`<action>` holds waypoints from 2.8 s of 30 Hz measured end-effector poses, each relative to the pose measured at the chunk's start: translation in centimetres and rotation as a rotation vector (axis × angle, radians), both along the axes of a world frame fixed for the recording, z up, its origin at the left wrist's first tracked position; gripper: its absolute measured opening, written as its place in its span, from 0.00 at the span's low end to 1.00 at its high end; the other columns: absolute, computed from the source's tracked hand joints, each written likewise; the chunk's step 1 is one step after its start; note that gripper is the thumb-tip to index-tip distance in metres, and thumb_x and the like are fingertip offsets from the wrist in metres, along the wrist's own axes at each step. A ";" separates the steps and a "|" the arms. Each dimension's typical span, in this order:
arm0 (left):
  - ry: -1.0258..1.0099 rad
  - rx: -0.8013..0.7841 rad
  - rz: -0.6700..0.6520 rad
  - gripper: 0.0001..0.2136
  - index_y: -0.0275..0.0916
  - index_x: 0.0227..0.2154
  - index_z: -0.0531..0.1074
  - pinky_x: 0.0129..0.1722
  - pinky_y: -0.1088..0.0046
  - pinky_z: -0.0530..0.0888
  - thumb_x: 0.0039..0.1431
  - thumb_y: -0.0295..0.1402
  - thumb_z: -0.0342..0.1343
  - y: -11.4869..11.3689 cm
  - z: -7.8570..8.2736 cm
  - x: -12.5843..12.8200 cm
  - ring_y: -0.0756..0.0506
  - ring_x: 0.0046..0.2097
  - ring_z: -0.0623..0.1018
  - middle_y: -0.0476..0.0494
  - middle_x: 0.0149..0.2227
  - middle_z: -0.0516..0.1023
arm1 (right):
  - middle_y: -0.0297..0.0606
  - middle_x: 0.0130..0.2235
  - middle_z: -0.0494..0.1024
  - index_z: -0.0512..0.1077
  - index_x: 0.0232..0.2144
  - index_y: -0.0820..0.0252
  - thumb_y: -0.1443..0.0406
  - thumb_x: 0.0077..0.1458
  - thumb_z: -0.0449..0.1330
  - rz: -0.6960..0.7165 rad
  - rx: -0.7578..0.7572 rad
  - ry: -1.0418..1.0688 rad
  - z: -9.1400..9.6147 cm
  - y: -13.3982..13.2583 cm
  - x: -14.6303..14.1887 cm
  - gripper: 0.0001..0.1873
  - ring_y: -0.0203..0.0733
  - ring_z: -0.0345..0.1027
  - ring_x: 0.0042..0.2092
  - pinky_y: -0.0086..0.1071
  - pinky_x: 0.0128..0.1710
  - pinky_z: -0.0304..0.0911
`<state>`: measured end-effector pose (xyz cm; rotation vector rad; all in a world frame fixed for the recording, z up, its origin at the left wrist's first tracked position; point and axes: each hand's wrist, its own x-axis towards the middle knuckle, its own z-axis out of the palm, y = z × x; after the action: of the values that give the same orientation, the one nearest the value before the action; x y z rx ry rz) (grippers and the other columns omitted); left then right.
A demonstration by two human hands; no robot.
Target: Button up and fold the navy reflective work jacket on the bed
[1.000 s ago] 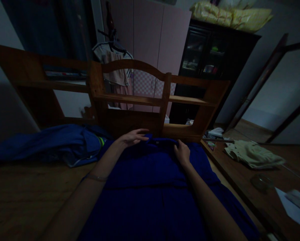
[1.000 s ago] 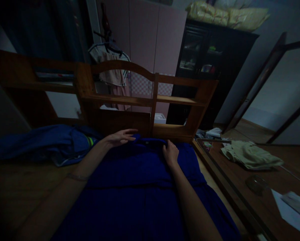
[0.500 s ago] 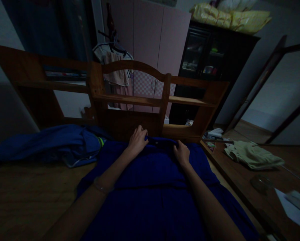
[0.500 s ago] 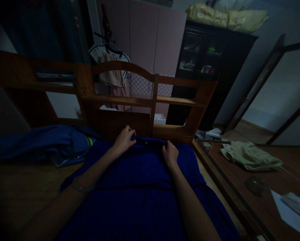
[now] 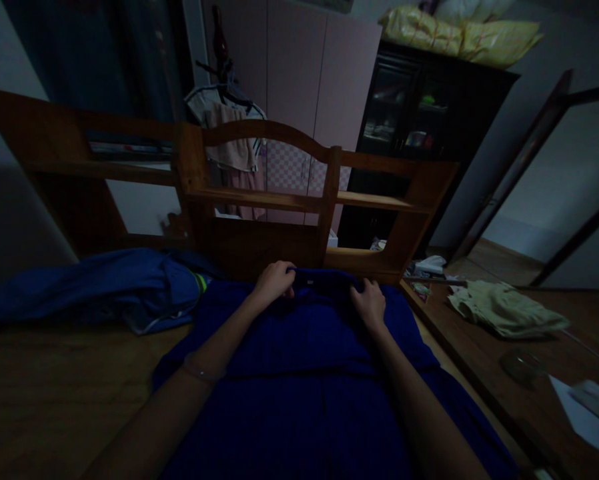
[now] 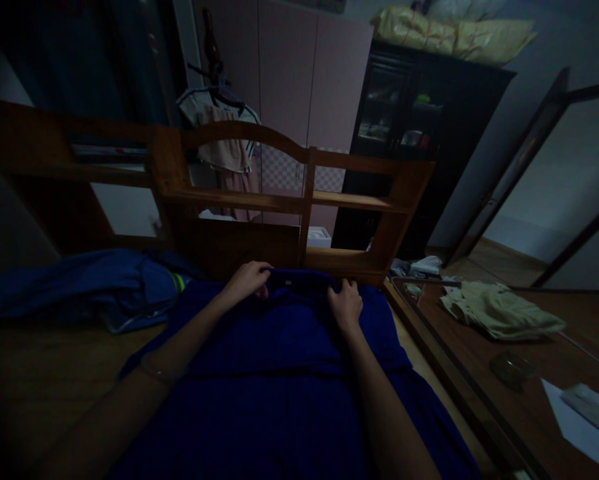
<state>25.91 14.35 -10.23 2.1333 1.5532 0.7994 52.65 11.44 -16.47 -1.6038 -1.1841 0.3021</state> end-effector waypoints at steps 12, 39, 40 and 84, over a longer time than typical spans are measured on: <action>-0.268 0.521 0.190 0.12 0.40 0.44 0.71 0.54 0.66 0.67 0.58 0.30 0.49 0.4 0.8 0.0 0.44 0.51 0.72 0.43 0.48 0.73 | 0.38 0.54 0.67 0.64 0.49 0.53 0.62 0.48 0.60 0.424 0.262 0.583 -0.4 2.0 -0.9 0.25 0.45 0.70 0.51 0.40 0.51 0.68; 0.280 0.575 0.055 0.21 0.39 0.54 0.61 0.51 0.61 0.65 0.57 0.27 0.48 0.4 -7.5 0.7 0.39 0.49 0.68 0.38 0.46 0.69 | 0.41 0.42 0.74 0.65 0.39 0.58 0.59 0.49 0.59 0.099 0.265 -0.020 -2.4 2.1 0.4 0.15 0.43 0.72 0.39 0.36 0.41 0.66; 0.278 0.571 0.055 0.20 0.40 0.54 0.62 0.51 0.61 0.65 0.57 0.27 0.48 0.4 -7.5 0.7 0.39 0.49 0.68 0.38 0.45 0.69 | 0.41 0.42 0.73 0.66 0.38 0.58 0.59 0.50 0.58 0.108 0.265 -0.036 -2.3 2.0 0.3 0.14 0.43 0.72 0.39 0.36 0.41 0.66; 0.138 0.505 0.060 0.08 0.39 0.30 0.71 0.48 0.64 0.68 0.55 0.24 0.48 1.1 -8.5 0.3 0.42 0.45 0.69 0.41 0.38 0.69 | 0.41 0.42 0.71 0.71 0.43 0.57 0.71 0.51 0.53 0.352 0.130 -0.600 -2.3 0.7 -1.7 0.17 0.45 0.63 0.47 0.37 0.49 0.59</action>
<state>26.26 15.45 -18.69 2.5466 1.6194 1.1909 50.95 12.17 -18.72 -1.4047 -1.9111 -0.0472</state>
